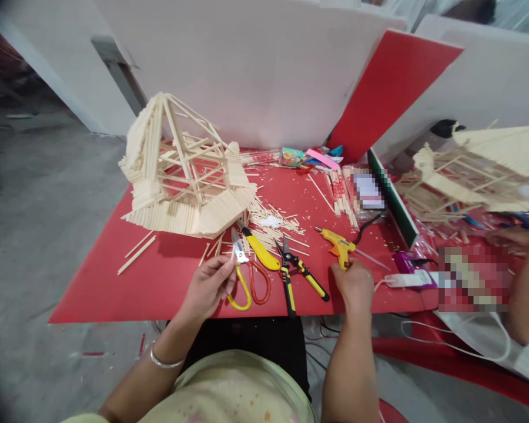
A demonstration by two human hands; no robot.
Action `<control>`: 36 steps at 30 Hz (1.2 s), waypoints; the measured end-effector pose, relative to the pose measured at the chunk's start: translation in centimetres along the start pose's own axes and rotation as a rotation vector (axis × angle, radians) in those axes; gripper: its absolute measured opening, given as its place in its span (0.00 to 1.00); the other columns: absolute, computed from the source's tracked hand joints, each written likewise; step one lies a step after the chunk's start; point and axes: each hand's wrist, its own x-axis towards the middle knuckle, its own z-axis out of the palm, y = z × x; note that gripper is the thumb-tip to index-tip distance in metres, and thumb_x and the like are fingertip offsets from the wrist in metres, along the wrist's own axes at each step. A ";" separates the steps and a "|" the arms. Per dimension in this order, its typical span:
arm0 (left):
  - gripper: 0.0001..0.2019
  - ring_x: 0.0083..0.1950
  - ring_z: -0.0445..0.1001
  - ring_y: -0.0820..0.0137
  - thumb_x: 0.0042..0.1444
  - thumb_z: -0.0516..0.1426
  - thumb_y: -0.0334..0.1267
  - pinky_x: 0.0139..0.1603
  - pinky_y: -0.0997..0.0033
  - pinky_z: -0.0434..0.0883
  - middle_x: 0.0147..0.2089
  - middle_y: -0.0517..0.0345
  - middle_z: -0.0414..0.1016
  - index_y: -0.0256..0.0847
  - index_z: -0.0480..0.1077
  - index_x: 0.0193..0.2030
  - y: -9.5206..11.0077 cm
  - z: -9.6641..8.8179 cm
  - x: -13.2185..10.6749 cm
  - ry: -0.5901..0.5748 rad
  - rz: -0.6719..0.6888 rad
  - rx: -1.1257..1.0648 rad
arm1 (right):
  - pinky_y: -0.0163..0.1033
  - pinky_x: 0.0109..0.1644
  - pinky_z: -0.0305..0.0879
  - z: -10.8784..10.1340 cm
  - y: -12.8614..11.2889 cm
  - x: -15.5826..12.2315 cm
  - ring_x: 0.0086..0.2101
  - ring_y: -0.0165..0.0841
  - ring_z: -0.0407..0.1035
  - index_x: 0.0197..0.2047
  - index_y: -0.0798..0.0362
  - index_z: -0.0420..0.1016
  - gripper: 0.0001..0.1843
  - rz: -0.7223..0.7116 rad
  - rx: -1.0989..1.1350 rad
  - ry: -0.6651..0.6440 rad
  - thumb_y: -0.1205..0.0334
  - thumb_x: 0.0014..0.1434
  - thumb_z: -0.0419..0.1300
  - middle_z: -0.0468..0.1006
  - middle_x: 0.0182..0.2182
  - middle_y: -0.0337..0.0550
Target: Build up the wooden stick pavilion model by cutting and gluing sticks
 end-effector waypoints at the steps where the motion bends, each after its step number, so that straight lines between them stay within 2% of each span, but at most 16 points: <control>1: 0.15 0.18 0.65 0.81 0.53 0.66 0.47 0.15 0.83 0.58 0.24 0.63 0.70 0.37 0.72 0.35 0.3 -0.2 -0.4 0.002 0.013 -0.006 | 0.46 0.37 0.65 -0.3 0.1 0.0 0.32 0.44 0.72 0.40 0.60 0.80 0.24 0.015 0.049 -0.018 0.49 0.49 0.59 0.78 0.28 0.53; 3: 0.14 0.20 0.67 0.80 0.53 0.66 0.46 0.17 0.82 0.61 0.26 0.61 0.72 0.37 0.74 0.38 1.2 -0.8 -1.4 0.011 0.036 -0.014 | 0.43 0.34 0.67 -1.3 -0.1 -0.5 0.29 0.40 0.72 0.42 0.60 0.80 0.26 0.034 0.153 -0.015 0.47 0.49 0.59 0.78 0.27 0.50; 5: 0.14 0.20 0.67 0.80 0.52 0.67 0.45 0.17 0.82 0.61 0.27 0.60 0.73 0.37 0.76 0.38 2.5 -1.6 -2.4 0.041 0.066 -0.015 | 0.40 0.33 0.68 -2.8 -1.1 -1.7 0.28 0.36 0.72 0.50 0.57 0.77 0.30 0.005 0.315 0.006 0.44 0.51 0.58 0.79 0.30 0.46; 7: 0.15 0.19 0.67 0.79 0.50 0.67 0.46 0.16 0.80 0.61 0.26 0.59 0.74 0.37 0.77 0.37 4.3 -2.4 -3.4 0.096 0.134 -0.020 | 0.39 0.32 0.70 -4.5 -2.7 -3.3 0.29 0.35 0.73 0.51 0.52 0.77 0.33 0.036 0.736 0.017 0.42 0.46 0.66 0.80 0.35 0.44; 8: 0.15 0.19 0.67 0.79 0.49 0.68 0.46 0.16 0.80 0.61 0.26 0.59 0.74 0.37 0.77 0.37 5.4 -2.8 -3.8 0.133 0.181 -0.027 | 0.39 0.34 0.71 -5.4 -3.8 -4.1 0.33 0.35 0.74 0.52 0.49 0.77 0.34 0.028 0.838 0.023 0.44 0.43 0.69 0.81 0.40 0.44; 10: 0.15 0.19 0.66 0.79 0.48 0.69 0.46 0.17 0.79 0.62 0.26 0.59 0.75 0.37 0.77 0.36 7.6 -3.4 -4.1 0.199 0.282 -0.051 | 0.41 0.40 0.73 -7.4 -6.5 -5.5 0.41 0.38 0.75 0.56 0.44 0.75 0.37 -0.001 0.932 0.111 0.47 0.41 0.71 0.79 0.49 0.44; 12: 0.14 0.19 0.66 0.80 0.48 0.69 0.44 0.18 0.80 0.62 0.25 0.60 0.75 0.37 0.78 0.37 9.7 -3.8 -3.9 0.241 0.367 -0.077 | 0.44 0.43 0.74 -9.5 -9.8 -6.5 0.42 0.40 0.75 0.56 0.43 0.75 0.38 -0.044 1.030 0.180 0.48 0.40 0.73 0.79 0.48 0.44; 13: 0.14 0.19 0.66 0.80 0.48 0.69 0.44 0.18 0.80 0.61 0.24 0.60 0.74 0.37 0.78 0.37 10.7 -3.9 -3.6 0.252 0.402 -0.085 | 0.45 0.43 0.74 -10.6 -11.7 -6.8 0.40 0.39 0.75 0.53 0.45 0.77 0.34 -0.089 1.120 0.174 0.47 0.41 0.72 0.79 0.45 0.45; 15: 0.14 0.20 0.66 0.79 0.48 0.69 0.44 0.18 0.80 0.62 0.24 0.60 0.74 0.37 0.79 0.37 12.5 -4.0 -2.7 0.262 0.460 -0.080 | 0.44 0.42 0.73 -12.6 -15.7 -7.3 0.36 0.37 0.74 0.47 0.46 0.78 0.26 -0.222 1.204 0.025 0.48 0.43 0.71 0.79 0.41 0.44; 18: 0.14 0.20 0.66 0.79 0.49 0.68 0.45 0.18 0.79 0.63 0.24 0.59 0.74 0.36 0.79 0.38 14.9 -3.9 -1.1 0.263 0.585 -0.029 | 0.44 0.39 0.72 -15.3 -21.5 -7.8 0.31 0.35 0.72 0.41 0.47 0.77 0.18 -0.455 1.135 -0.020 0.44 0.53 0.66 0.77 0.34 0.44; 20: 0.16 0.20 0.67 0.78 0.49 0.67 0.45 0.17 0.79 0.63 0.25 0.59 0.75 0.35 0.79 0.39 16.1 -3.9 -0.2 0.265 0.642 -0.036 | 0.43 0.38 0.70 -16.8 -24.9 -8.0 0.31 0.34 0.71 0.41 0.48 0.76 0.17 -0.643 1.023 0.010 0.44 0.57 0.62 0.77 0.32 0.44; 23: 0.15 0.20 0.69 0.77 0.48 0.68 0.44 0.16 0.78 0.63 0.25 0.59 0.76 0.34 0.79 0.38 17.2 -4.0 0.7 0.305 0.682 -0.006 | 0.40 0.35 0.67 -18.8 -29.0 -7.9 0.30 0.33 0.70 0.40 0.50 0.73 0.16 -0.881 0.654 0.143 0.46 0.61 0.59 0.76 0.31 0.42; 26: 0.14 0.19 0.69 0.76 0.49 0.67 0.43 0.16 0.79 0.63 0.22 0.60 0.75 0.34 0.79 0.38 17.4 -4.3 1.3 0.360 0.695 0.053 | 0.38 0.32 0.61 -20.1 -32.0 -7.6 0.28 0.31 0.67 0.39 0.51 0.71 0.14 -1.040 0.278 0.308 0.48 0.64 0.55 0.73 0.29 0.41; 31: 0.11 0.21 0.73 0.74 0.52 0.65 0.40 0.20 0.78 0.67 0.23 0.59 0.76 0.36 0.79 0.38 17.1 -4.0 2.0 0.438 0.723 0.099 | 0.39 0.31 0.54 -20.1 -35.4 -8.0 0.28 0.32 0.65 0.43 0.51 0.69 0.16 -1.154 -0.034 0.482 0.50 0.68 0.47 0.73 0.30 0.43; 36: 0.11 0.24 0.76 0.72 0.53 0.63 0.40 0.24 0.76 0.71 0.28 0.57 0.80 0.38 0.80 0.40 16.9 -3.6 2.9 0.450 0.775 0.120 | 0.38 0.28 0.46 -19.1 -37.1 -8.4 0.29 0.33 0.66 0.43 0.53 0.70 0.23 -1.150 -0.219 0.707 0.40 0.61 0.56 0.75 0.33 0.45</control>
